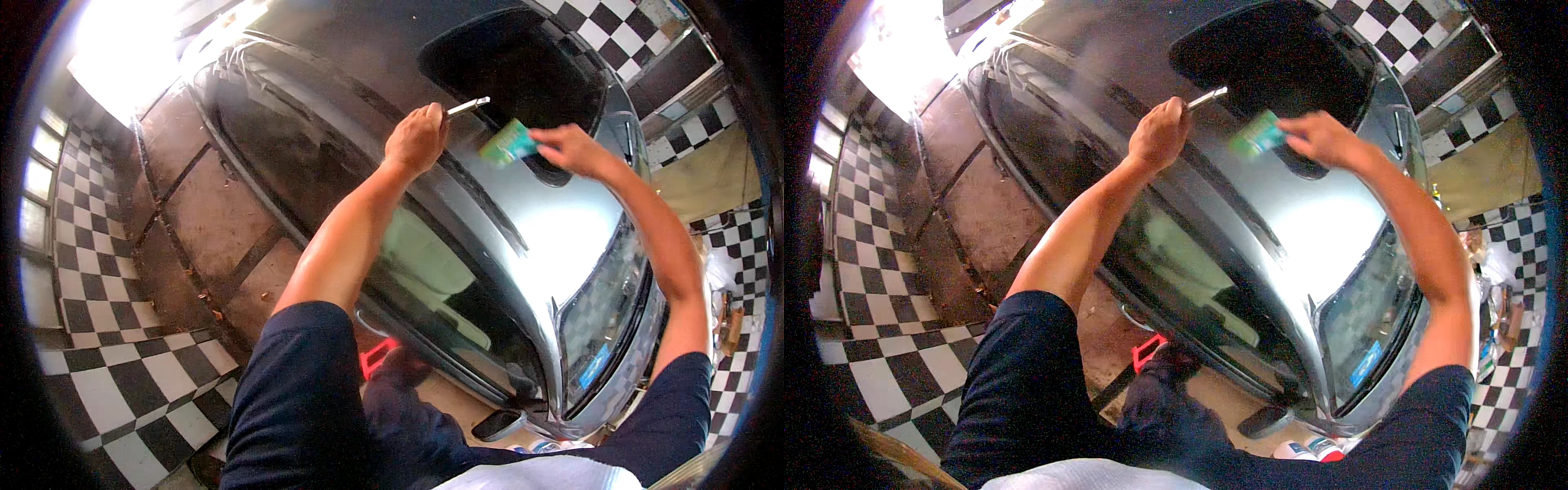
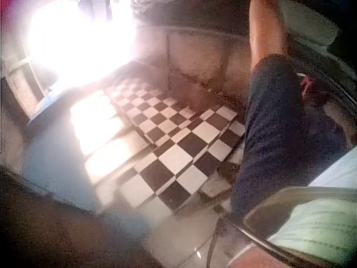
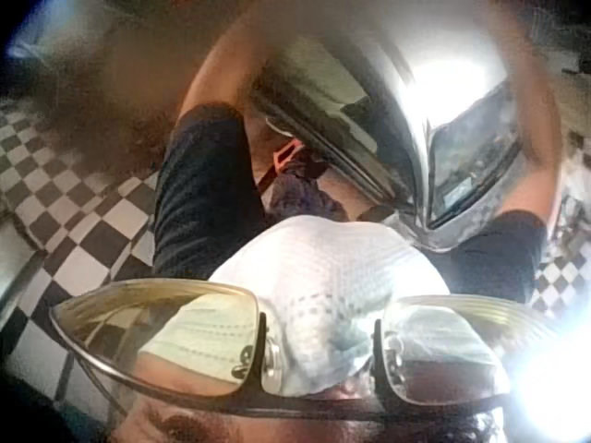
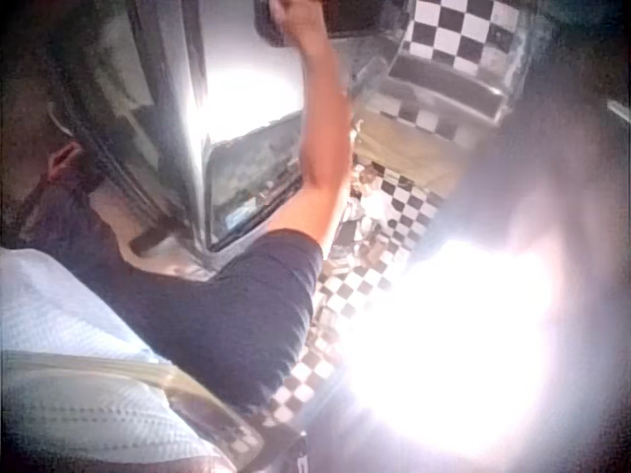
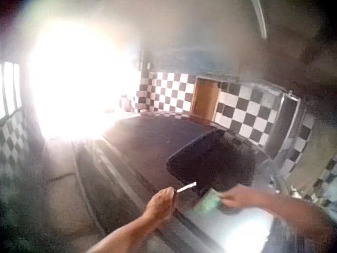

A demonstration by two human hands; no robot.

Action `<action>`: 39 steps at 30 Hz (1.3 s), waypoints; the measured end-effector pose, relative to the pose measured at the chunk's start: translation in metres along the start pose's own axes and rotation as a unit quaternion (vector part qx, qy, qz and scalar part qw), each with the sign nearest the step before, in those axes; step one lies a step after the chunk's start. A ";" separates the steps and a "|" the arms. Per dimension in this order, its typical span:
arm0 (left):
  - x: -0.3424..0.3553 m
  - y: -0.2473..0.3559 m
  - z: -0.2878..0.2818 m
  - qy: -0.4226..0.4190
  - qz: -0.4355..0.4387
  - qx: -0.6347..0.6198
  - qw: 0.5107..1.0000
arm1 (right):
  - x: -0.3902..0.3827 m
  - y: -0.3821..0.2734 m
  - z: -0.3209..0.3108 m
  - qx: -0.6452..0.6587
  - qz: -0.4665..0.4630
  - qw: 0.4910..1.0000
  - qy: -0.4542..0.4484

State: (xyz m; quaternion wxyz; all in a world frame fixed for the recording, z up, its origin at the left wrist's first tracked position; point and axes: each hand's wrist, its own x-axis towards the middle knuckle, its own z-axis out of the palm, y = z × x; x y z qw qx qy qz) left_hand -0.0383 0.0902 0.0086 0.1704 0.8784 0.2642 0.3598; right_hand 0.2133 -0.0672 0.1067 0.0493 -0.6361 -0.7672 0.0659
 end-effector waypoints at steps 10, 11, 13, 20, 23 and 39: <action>-0.010 -0.015 0.000 0.020 0.044 0.131 0.990 | 0.088 0.001 -0.035 -0.039 0.049 0.998 -0.008; -0.003 0.000 0.003 0.027 0.106 0.173 0.979 | 0.108 0.040 -0.017 0.007 0.085 0.996 -0.003; -0.001 -0.008 0.008 0.004 -0.003 0.044 0.999 | 0.133 0.022 -0.001 0.067 -0.017 0.993 0.099; -0.007 -0.015 -0.004 -0.005 -0.013 0.069 0.998 | -0.013 0.016 0.018 -0.025 0.064 0.996 -0.054; -0.004 -0.011 0.002 -0.001 -0.012 0.064 0.998 | -0.126 -0.011 0.012 0.030 0.210 0.970 -0.122; -0.008 -0.011 0.002 0.080 -0.057 -0.028 0.995 | 0.060 -0.063 -0.007 -0.042 -0.030 0.996 0.070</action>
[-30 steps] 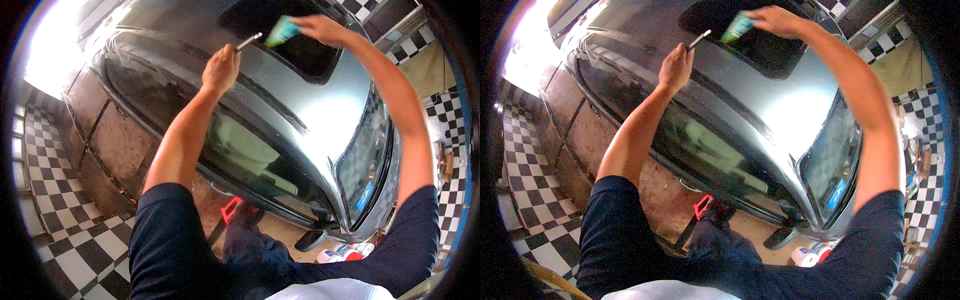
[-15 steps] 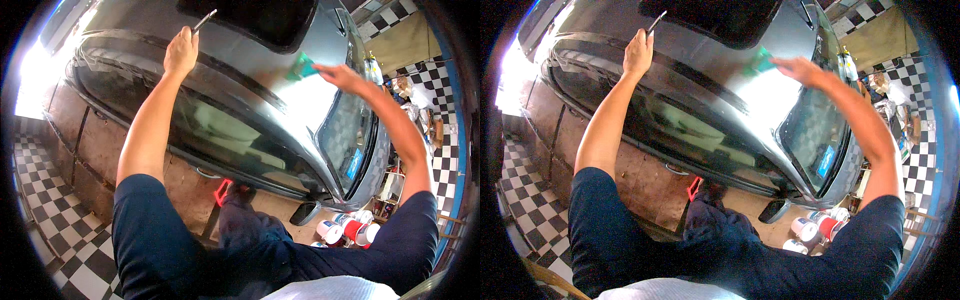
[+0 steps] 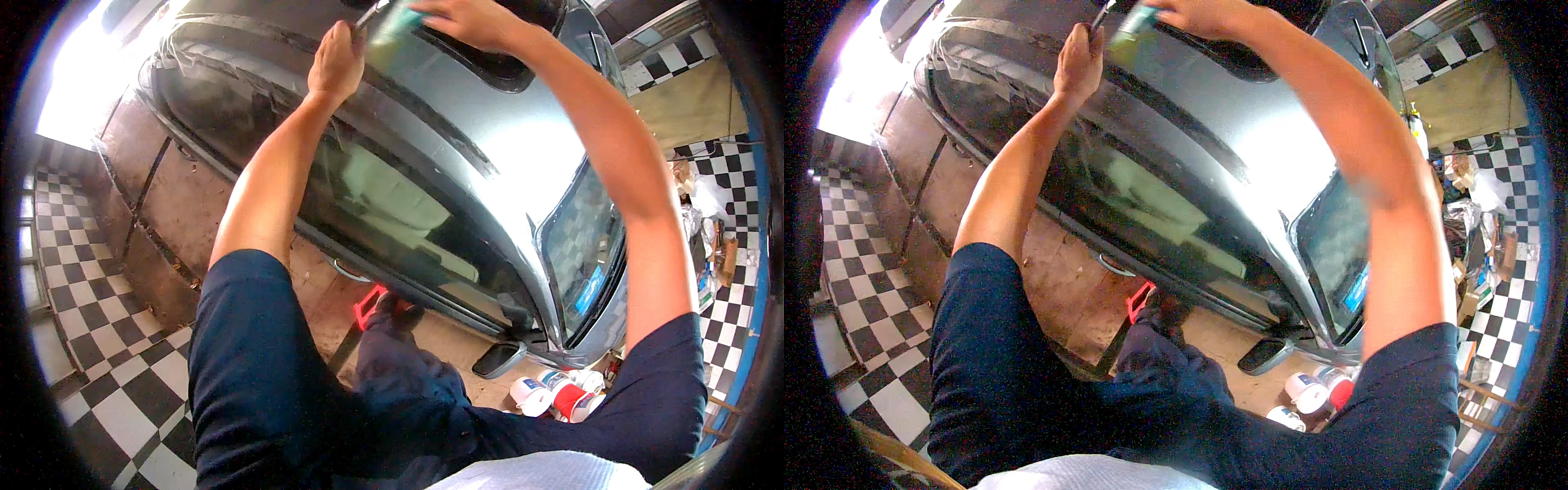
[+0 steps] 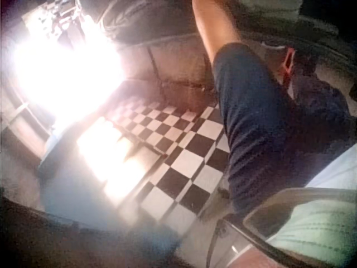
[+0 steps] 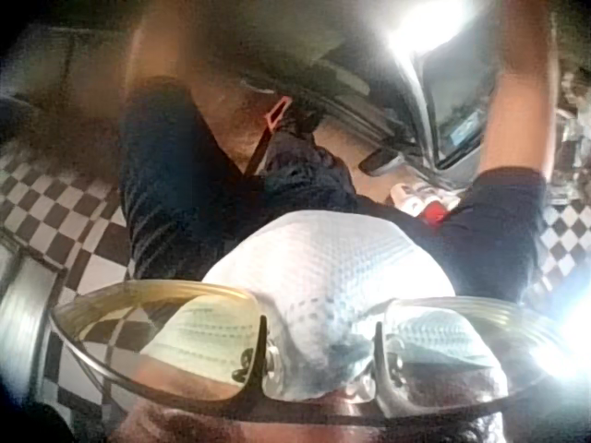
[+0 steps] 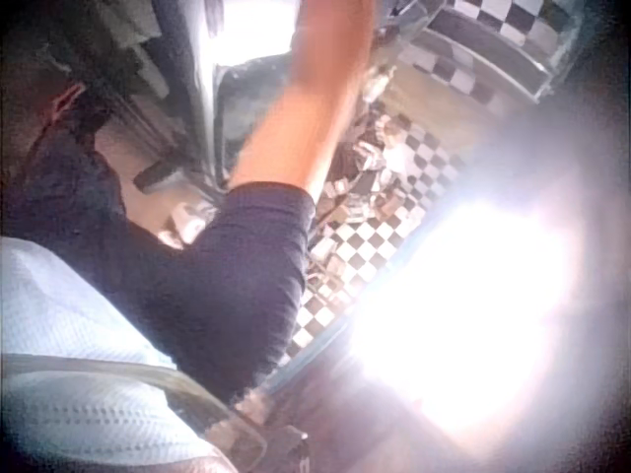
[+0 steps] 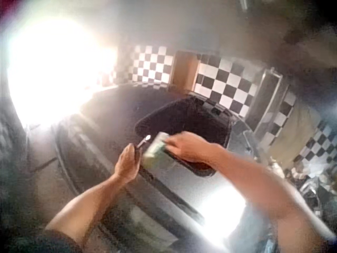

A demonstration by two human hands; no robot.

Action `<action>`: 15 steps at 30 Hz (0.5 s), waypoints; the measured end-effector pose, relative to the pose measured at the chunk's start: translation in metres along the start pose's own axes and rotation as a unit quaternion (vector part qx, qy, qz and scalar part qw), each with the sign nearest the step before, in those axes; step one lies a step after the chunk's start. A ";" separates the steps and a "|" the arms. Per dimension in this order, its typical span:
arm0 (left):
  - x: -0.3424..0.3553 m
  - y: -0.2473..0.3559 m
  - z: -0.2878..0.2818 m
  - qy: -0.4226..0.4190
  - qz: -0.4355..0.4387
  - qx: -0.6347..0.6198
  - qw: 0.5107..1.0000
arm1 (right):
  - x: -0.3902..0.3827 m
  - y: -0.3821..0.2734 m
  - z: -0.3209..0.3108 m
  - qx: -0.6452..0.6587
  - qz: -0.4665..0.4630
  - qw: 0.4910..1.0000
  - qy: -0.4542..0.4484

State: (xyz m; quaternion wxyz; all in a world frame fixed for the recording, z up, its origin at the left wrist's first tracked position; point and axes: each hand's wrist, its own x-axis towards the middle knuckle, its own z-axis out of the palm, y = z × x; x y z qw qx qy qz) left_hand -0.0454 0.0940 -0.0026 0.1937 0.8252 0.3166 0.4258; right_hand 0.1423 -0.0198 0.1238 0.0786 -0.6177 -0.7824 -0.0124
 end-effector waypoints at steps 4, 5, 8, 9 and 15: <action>0.003 0.002 0.004 -0.002 -0.007 -0.017 1.000 | 0.020 -0.009 0.024 -0.021 0.043 0.996 -0.078; 0.003 -0.004 0.006 0.010 0.031 -0.031 0.999 | -0.005 -0.002 0.039 0.007 0.009 0.999 -0.037; 0.001 -0.009 0.003 -0.010 0.046 0.026 0.999 | -0.102 -0.010 0.035 0.054 0.082 0.990 -0.105; 0.001 -0.011 0.005 0.012 0.087 0.034 0.996 | -0.145 -0.010 0.034 0.058 0.129 0.982 -0.122; 0.004 0.003 0.008 -0.032 0.072 0.076 0.994 | -0.371 -0.055 0.003 0.076 0.321 0.915 -0.231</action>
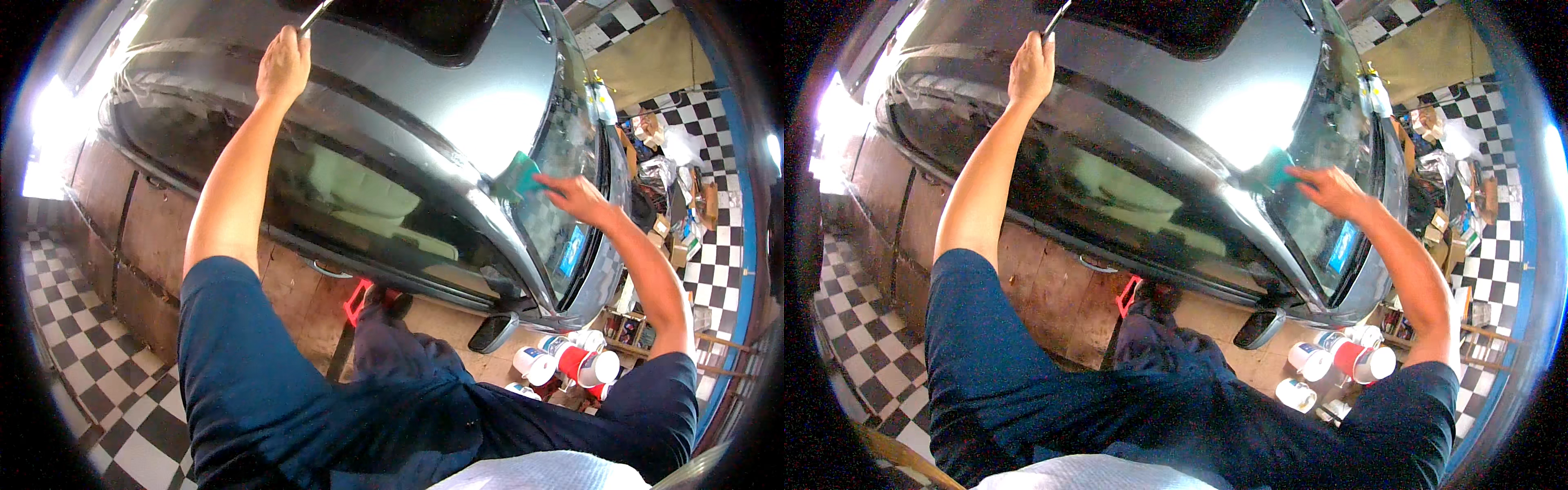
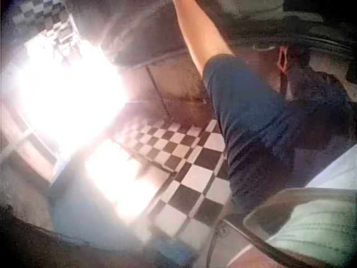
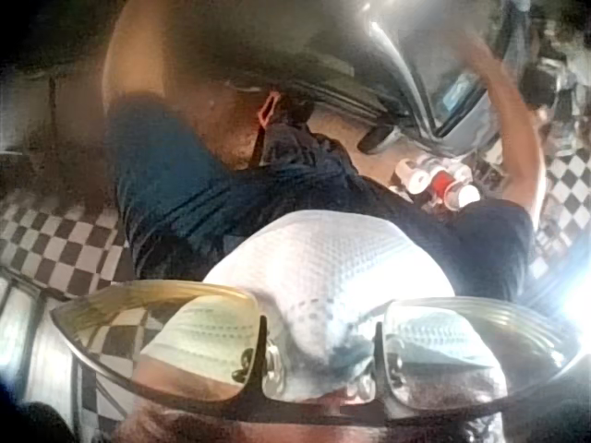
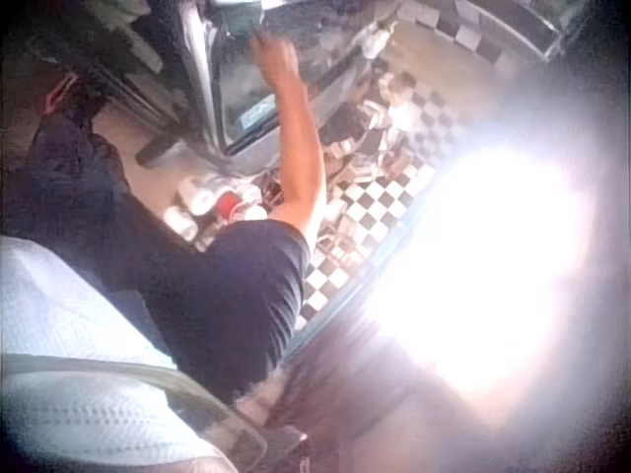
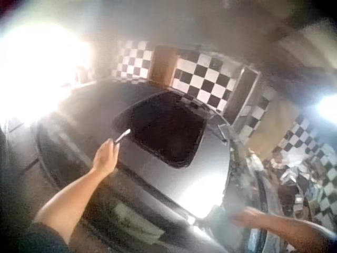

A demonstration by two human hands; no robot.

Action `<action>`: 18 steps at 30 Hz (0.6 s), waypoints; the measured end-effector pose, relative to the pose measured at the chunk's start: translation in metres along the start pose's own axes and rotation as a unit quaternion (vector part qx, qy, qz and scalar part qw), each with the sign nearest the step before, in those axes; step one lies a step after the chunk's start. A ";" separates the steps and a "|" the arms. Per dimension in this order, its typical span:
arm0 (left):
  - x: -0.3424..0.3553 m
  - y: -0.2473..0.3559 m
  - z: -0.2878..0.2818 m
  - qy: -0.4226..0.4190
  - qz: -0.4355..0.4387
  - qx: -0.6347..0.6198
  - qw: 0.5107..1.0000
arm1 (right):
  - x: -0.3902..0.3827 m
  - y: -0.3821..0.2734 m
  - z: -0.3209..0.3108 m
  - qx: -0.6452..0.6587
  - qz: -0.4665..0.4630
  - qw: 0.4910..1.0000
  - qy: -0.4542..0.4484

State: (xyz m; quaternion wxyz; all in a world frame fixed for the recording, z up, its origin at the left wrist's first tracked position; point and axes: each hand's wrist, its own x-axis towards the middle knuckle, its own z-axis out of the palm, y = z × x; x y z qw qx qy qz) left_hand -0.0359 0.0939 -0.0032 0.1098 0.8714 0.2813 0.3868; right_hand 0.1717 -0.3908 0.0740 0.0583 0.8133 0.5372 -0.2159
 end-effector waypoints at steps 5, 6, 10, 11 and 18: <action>-0.001 -0.006 -0.002 -0.022 -0.010 0.040 0.999 | -0.005 0.006 -0.040 -0.073 0.055 0.996 -0.006; -0.001 -0.005 -0.003 -0.024 -0.010 0.041 0.999 | 0.027 0.007 -0.051 -0.038 0.024 0.998 0.038; 0.006 0.002 -0.001 -0.038 -0.011 0.049 0.998 | 0.172 -0.020 -0.106 -0.094 -0.136 0.946 0.277; 0.004 0.001 -0.003 -0.049 -0.025 0.052 0.997 | 0.199 -0.044 -0.118 -0.059 -0.047 0.974 0.213; 0.000 -0.011 -0.003 -0.041 -0.020 0.058 0.997 | 0.131 0.008 -0.041 0.016 0.053 0.994 0.090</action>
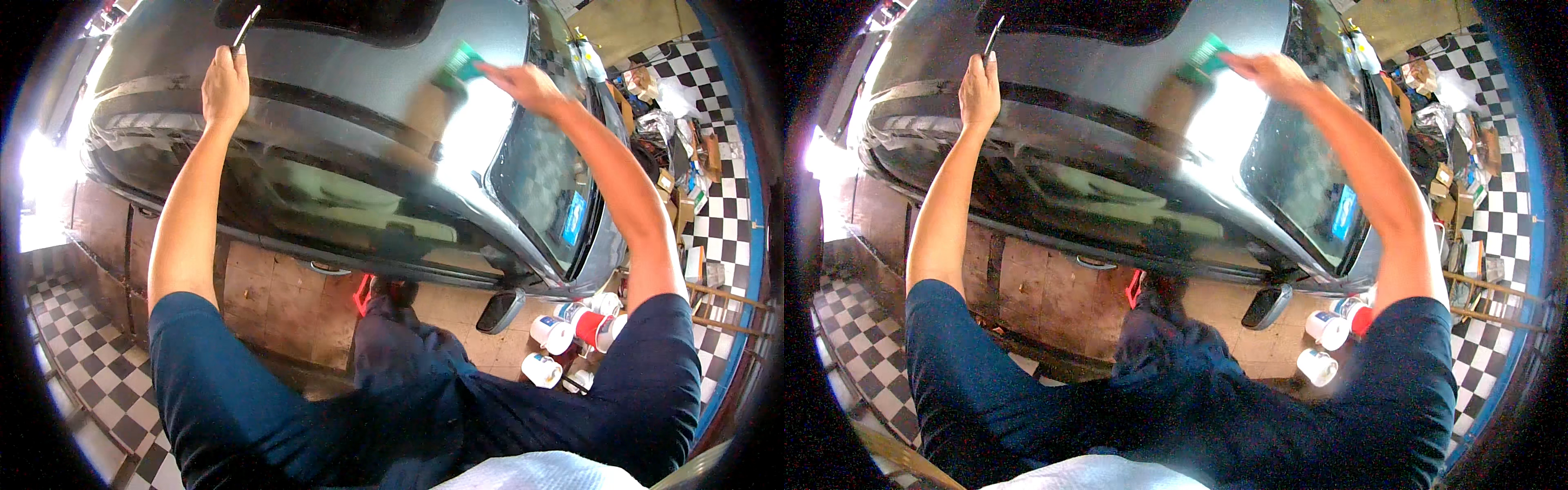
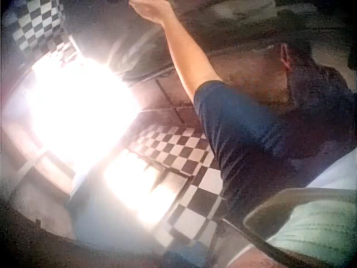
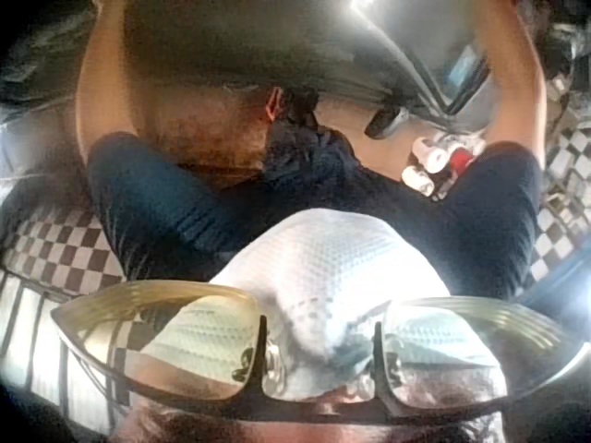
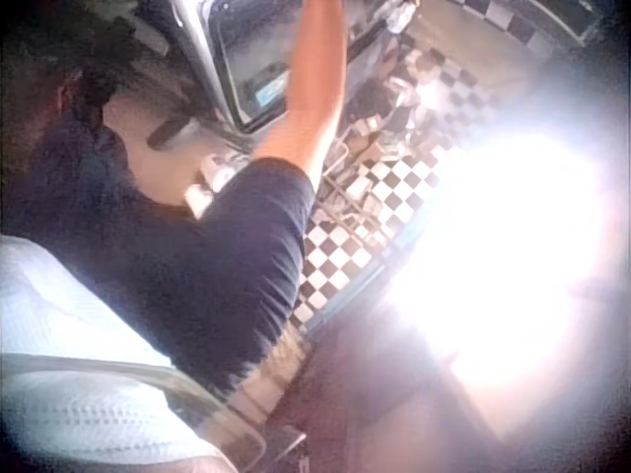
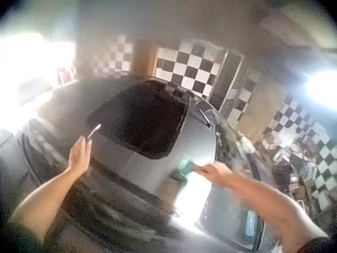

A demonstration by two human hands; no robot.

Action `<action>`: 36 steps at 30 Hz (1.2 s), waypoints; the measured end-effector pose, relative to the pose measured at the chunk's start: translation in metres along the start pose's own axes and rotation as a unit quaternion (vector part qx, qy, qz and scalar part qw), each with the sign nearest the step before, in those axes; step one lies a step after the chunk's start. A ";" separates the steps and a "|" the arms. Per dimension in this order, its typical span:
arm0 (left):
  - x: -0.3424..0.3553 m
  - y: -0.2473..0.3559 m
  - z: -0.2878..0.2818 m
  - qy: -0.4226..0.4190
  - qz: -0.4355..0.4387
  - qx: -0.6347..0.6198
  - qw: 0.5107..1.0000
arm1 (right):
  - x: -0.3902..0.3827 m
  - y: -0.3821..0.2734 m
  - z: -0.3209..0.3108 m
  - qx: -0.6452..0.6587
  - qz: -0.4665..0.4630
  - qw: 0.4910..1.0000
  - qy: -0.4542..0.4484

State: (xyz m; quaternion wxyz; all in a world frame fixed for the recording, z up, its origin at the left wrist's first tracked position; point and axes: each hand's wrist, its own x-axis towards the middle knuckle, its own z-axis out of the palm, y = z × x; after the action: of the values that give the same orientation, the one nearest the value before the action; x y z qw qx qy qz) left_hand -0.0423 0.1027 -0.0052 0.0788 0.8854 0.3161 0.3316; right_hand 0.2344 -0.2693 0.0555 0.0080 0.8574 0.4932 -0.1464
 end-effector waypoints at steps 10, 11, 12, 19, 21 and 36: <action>0.003 0.010 -0.003 -0.005 0.008 -0.008 1.000 | -0.085 0.015 -0.025 -0.126 -0.061 0.988 0.057; 0.004 0.013 -0.002 -0.006 0.012 -0.007 1.000 | -0.058 -0.014 -0.033 -0.112 -0.052 0.991 0.055; 0.005 0.004 0.002 -0.007 0.014 0.000 1.000 | -0.030 -0.042 -0.030 -0.062 -0.129 0.985 0.098; 0.002 -0.004 0.000 -0.018 0.001 0.024 1.000 | -0.060 -0.067 0.032 -0.014 -0.072 0.997 -0.015; 0.003 0.003 0.004 -0.001 0.017 0.011 1.000 | -0.123 -0.007 0.059 -0.005 -0.047 0.999 -0.006; 0.004 0.006 0.005 0.001 0.025 0.028 0.999 | -0.011 0.066 0.001 -0.014 0.000 0.996 0.091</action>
State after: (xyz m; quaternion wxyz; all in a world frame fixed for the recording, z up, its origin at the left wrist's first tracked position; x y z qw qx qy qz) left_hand -0.0341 0.1004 -0.0047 0.0452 0.8945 0.3035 0.3250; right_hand 0.2850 -0.3122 0.0484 -0.0256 0.8669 0.4942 -0.0608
